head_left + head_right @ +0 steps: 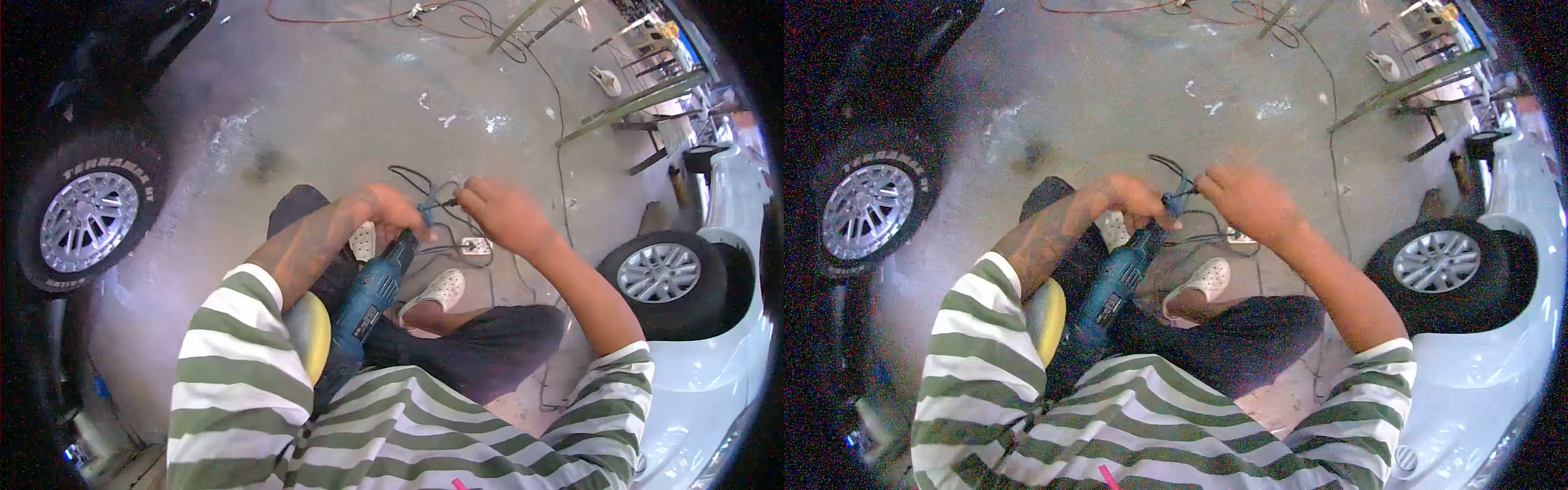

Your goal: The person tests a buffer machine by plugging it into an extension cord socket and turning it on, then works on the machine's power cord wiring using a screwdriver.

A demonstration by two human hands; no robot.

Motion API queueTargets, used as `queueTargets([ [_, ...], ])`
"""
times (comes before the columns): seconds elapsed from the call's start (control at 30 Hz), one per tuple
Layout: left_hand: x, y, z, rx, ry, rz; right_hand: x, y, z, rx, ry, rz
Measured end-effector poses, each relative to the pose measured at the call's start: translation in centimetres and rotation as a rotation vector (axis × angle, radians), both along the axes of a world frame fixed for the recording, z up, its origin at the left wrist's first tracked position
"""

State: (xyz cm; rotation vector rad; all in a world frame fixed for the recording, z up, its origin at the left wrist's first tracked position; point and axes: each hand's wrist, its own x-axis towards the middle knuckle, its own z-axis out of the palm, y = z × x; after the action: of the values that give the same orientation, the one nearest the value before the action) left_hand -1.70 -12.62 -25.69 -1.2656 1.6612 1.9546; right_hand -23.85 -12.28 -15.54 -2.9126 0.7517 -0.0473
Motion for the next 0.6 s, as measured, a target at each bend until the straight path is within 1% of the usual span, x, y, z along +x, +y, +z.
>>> queueTargets([
  [0.03,-0.6,0.9,-0.5,0.160,-0.120,-0.023,-0.1,0.1,0.0,-0.022,0.098,0.056],
  [0.07,-0.8,1.7,-0.3,0.152,-0.108,-0.016,-0.2,-0.2,-0.4,-0.031,0.109,0.063],
  [0.13,-0.6,2.7,0.2,-0.061,-0.136,0.072,-0.4,-0.8,-1.5,-0.107,0.096,0.157],
  [0.17,-0.5,2.5,0.3,-0.062,-0.130,0.071,-0.6,-1.0,-1.4,-0.107,0.102,0.156],
  [0.23,-0.4,2.4,0.4,-0.211,-0.108,-0.032,-1.0,-1.1,-1.2,-0.120,0.064,0.151],
  [0.27,-0.3,2.5,0.8,-0.206,-0.102,-0.041,-1.1,-0.6,-0.7,-0.114,0.070,0.142],
  [0.33,-0.1,2.6,1.8,-0.268,-0.099,-0.007,-0.9,0.6,0.7,0.106,0.340,-0.052],
  [0.37,-0.1,2.6,1.5,-0.266,-0.094,-0.015,-0.6,0.8,0.6,0.109,0.344,-0.060],
  [0.43,0.0,2.3,1.2,-0.247,-0.041,-0.044,0.0,1.1,0.5,0.314,0.456,-0.394],
  [0.47,0.0,2.1,1.4,-0.250,-0.039,-0.052,-0.1,1.2,0.9,0.314,0.455,-0.403],
  [0.53,-0.1,1.9,1.8,-0.308,-0.045,-0.117,-0.2,1.6,2.4,0.315,0.103,-0.323],
  [0.57,-0.2,1.9,2.1,-0.308,-0.041,-0.123,-0.2,1.0,2.8,0.315,0.104,-0.330],
  [0.6,-0.3,2.0,2.5,-0.342,-0.020,-0.129,-0.2,0.0,3.2,0.147,0.097,-0.054],
])
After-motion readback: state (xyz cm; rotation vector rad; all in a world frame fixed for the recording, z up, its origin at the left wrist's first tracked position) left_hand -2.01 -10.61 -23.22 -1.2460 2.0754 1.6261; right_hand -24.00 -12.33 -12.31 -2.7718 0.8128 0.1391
